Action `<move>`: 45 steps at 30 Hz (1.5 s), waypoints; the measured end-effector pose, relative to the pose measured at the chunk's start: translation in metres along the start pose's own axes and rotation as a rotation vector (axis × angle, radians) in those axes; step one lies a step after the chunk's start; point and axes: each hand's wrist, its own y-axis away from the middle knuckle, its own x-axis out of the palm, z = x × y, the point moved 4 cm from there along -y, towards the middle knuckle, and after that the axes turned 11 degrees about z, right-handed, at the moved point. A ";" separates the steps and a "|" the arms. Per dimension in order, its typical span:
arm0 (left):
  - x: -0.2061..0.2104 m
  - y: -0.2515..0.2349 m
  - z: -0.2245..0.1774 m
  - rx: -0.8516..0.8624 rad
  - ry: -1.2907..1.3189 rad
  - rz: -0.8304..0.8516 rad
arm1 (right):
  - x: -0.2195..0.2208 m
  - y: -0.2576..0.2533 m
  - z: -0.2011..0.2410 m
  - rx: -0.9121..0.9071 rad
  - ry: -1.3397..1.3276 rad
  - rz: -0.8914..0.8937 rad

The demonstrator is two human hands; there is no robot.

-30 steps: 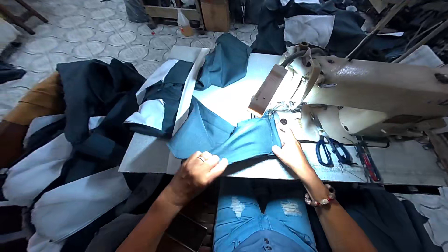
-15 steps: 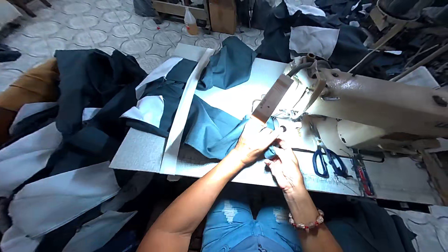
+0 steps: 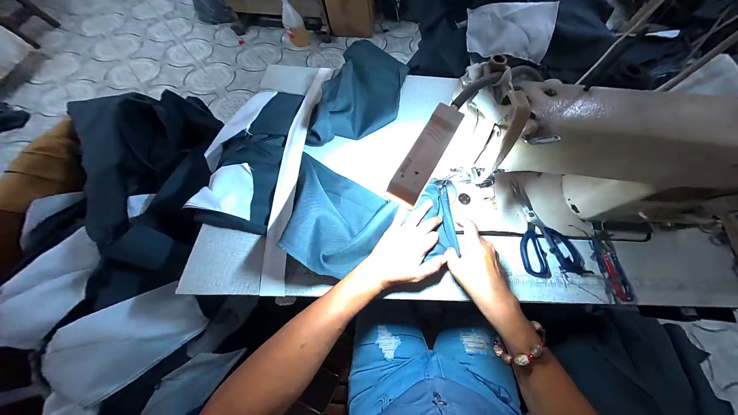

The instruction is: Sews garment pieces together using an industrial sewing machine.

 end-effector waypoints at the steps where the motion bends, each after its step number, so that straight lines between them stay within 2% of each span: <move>1: 0.000 0.002 0.002 -0.019 0.004 0.009 | 0.002 0.002 -0.001 -0.020 0.007 -0.033; 6: -0.004 0.003 0.006 -0.115 0.013 -0.017 | 0.006 0.004 -0.001 -0.069 -0.041 -0.139; 8: -0.004 -0.003 0.004 -0.125 -0.007 -0.051 | 0.006 0.003 -0.001 -0.052 -0.097 -0.110; 11: -0.006 -0.015 -0.001 -0.139 -0.081 -0.013 | 0.008 0.002 -0.005 -0.050 -0.112 -0.120; 17: -0.001 -0.017 0.007 -0.056 -0.068 0.011 | 0.011 0.004 -0.005 -0.075 -0.122 -0.144; 22: 0.001 0.001 0.007 -0.034 0.011 0.056 | 0.017 0.014 0.016 -0.050 0.010 -0.028; 27: 0.005 0.011 -0.020 -0.152 0.092 0.085 | 0.018 0.014 0.016 0.015 0.184 0.029; 32: 0.006 0.016 -0.017 -0.141 0.110 -0.020 | 0.015 0.012 0.017 0.013 0.192 0.109; 37: 0.006 0.016 -0.015 -0.129 0.115 0.001 | 0.015 0.010 0.018 0.023 0.173 0.119; 40: 0.006 0.014 -0.013 -0.116 0.103 -0.028 | 0.009 0.005 0.022 0.104 0.151 0.275; 45: 0.007 0.008 -0.005 -0.104 0.067 -0.036 | 0.006 -0.006 0.020 0.101 0.086 0.309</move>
